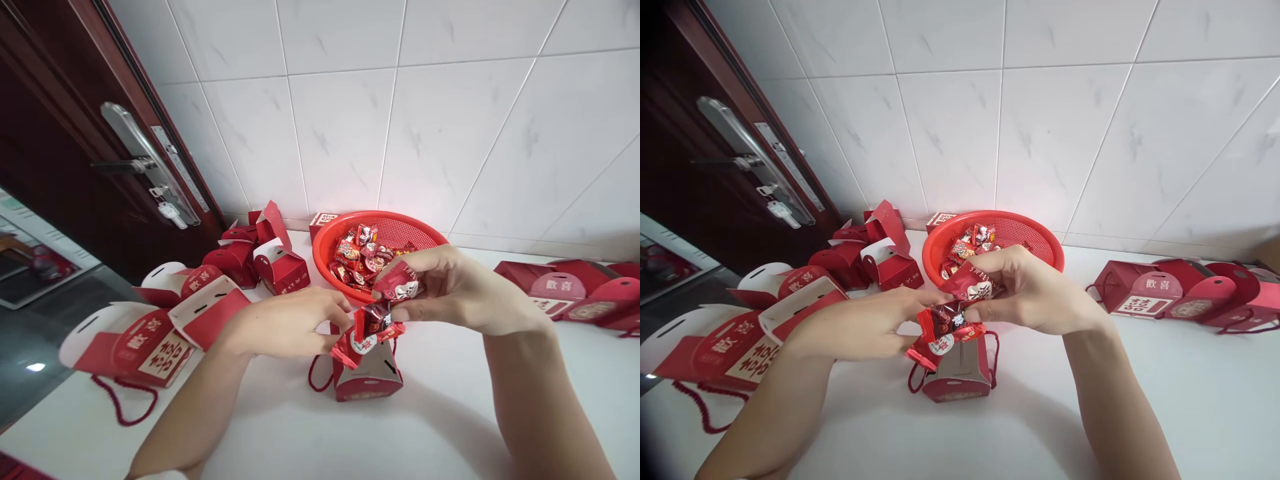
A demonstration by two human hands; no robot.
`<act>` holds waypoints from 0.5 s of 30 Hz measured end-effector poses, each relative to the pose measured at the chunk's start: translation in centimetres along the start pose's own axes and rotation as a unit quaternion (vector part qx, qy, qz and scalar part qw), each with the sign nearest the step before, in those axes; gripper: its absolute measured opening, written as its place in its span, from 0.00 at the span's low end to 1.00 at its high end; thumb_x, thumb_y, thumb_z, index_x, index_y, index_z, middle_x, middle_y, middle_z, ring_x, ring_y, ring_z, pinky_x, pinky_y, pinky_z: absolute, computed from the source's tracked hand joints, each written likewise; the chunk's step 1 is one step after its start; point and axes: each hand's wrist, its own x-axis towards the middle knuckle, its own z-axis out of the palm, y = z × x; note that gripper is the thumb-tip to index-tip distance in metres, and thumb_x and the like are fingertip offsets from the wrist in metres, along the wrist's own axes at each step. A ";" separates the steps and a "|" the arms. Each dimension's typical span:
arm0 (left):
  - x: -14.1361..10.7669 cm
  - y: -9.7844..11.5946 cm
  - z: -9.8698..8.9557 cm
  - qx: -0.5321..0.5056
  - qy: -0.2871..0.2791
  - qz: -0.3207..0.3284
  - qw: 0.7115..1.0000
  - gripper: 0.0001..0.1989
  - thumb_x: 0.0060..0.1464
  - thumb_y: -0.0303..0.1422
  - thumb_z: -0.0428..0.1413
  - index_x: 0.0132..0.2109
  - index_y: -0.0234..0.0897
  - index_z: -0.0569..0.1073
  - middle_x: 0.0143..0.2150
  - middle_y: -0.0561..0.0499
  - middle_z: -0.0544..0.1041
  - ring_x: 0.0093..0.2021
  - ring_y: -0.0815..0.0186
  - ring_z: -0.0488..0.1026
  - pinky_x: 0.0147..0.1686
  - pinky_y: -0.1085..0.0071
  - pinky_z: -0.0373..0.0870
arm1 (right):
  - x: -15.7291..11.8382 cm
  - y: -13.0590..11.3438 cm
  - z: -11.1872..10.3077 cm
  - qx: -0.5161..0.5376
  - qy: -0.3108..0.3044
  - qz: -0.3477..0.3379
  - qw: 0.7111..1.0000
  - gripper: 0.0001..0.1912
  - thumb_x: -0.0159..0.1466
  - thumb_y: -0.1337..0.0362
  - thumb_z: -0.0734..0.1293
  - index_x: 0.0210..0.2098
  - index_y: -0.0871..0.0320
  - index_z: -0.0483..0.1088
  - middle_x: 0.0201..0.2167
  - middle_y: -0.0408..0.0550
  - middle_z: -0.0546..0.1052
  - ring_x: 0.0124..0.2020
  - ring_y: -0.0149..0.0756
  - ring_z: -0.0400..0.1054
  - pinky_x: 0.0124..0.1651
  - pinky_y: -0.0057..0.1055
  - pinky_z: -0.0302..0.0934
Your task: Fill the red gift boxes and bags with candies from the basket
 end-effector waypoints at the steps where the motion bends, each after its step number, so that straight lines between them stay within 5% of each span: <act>1: 0.0 0.0 0.1 0.009 -0.003 -0.017 1.000 0.09 0.58 0.30 0.55 0.36 0.40 0.81 0.33 0.53 0.77 0.35 0.64 0.74 0.34 0.73 0.65 | 0.1 0.0 0.1 -0.007 -0.008 0.010 1.000 0.04 0.61 0.66 0.75 0.36 0.59 0.80 0.30 0.45 0.80 0.31 0.35 0.74 0.35 0.32 0.72; 4: 0.2 0.1 0.4 0.002 -0.013 -0.035 0.999 0.08 0.57 0.30 0.54 0.35 0.38 0.78 0.28 0.55 0.75 0.27 0.67 0.70 0.27 0.73 0.60 | 0.0 0.1 0.1 -0.021 -0.018 0.031 0.999 0.04 0.63 0.66 0.73 0.36 0.59 0.79 0.31 0.46 0.80 0.32 0.36 0.74 0.35 0.32 0.72; 9: 0.6 0.3 0.6 -0.064 -0.024 0.031 0.997 0.09 0.50 0.24 0.56 0.37 0.39 0.77 0.35 0.55 0.78 0.35 0.66 0.73 0.32 0.76 0.63 | 0.3 0.3 0.4 0.004 -0.036 0.010 0.999 0.05 0.61 0.67 0.74 0.38 0.60 0.79 0.31 0.45 0.79 0.31 0.34 0.73 0.34 0.30 0.71; 15: 0.3 -0.3 0.5 -0.004 -0.066 0.026 0.997 0.14 0.46 0.30 0.63 0.43 0.41 0.79 0.39 0.54 0.81 0.38 0.62 0.77 0.34 0.75 0.67 | 1.0 1.5 -0.4 -0.012 -0.105 0.032 0.994 0.03 0.62 0.68 0.73 0.35 0.61 0.77 0.30 0.44 0.77 0.31 0.31 0.71 0.32 0.26 0.69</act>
